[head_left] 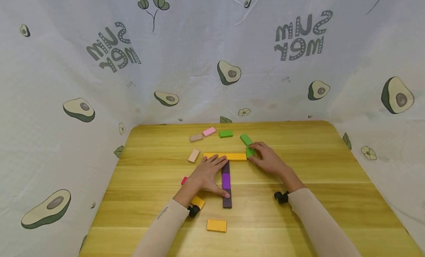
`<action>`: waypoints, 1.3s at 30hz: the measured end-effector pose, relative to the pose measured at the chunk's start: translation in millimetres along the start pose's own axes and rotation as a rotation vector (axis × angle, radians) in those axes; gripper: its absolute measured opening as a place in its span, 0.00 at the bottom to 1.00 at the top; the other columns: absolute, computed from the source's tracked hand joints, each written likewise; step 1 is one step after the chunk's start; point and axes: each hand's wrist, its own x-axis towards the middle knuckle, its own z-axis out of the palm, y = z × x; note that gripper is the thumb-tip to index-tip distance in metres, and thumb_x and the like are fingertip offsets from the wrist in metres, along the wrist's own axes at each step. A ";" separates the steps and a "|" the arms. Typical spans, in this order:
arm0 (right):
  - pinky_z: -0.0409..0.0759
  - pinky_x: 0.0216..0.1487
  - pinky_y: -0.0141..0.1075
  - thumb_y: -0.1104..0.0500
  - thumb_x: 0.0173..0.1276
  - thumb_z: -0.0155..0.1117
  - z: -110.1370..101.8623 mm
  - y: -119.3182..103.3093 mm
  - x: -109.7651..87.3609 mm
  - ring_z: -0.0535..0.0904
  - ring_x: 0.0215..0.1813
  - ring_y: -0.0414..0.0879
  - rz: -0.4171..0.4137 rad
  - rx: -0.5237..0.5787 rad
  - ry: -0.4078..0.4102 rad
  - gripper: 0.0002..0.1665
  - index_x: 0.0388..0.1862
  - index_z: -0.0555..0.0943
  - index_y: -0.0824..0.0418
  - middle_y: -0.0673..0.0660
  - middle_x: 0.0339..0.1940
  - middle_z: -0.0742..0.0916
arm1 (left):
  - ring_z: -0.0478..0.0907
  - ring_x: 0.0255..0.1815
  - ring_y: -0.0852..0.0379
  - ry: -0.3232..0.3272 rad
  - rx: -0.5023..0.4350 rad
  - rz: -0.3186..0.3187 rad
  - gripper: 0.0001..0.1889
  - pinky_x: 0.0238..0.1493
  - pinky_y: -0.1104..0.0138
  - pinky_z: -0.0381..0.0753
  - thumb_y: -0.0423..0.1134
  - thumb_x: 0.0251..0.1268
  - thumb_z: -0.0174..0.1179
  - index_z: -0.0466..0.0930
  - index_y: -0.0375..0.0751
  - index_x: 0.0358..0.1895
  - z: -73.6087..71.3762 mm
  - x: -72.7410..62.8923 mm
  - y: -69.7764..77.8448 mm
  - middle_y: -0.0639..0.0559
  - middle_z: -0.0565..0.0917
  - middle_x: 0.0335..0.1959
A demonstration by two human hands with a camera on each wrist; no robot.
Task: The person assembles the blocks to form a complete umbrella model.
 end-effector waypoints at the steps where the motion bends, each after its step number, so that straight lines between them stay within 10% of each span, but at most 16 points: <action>1: 0.71 0.71 0.64 0.53 0.77 0.64 -0.9 -0.6 1.0 0.72 0.71 0.67 0.001 0.005 0.008 0.30 0.72 0.73 0.66 0.69 0.72 0.73 | 0.44 0.87 0.52 0.001 -0.002 0.000 0.70 0.85 0.44 0.45 0.84 0.37 0.66 0.47 0.57 0.85 -0.3 -0.3 0.1 0.61 0.49 0.86; 39: 0.81 0.60 0.55 0.59 0.76 0.59 8.3 -8.7 61.4 0.80 0.58 0.62 0.239 0.051 0.124 0.22 0.64 0.80 0.68 0.69 0.60 0.84 | 0.44 0.87 0.51 0.015 -0.009 0.009 0.69 0.84 0.43 0.46 0.85 0.38 0.64 0.47 0.57 0.85 3.0 -0.7 -3.0 0.60 0.50 0.86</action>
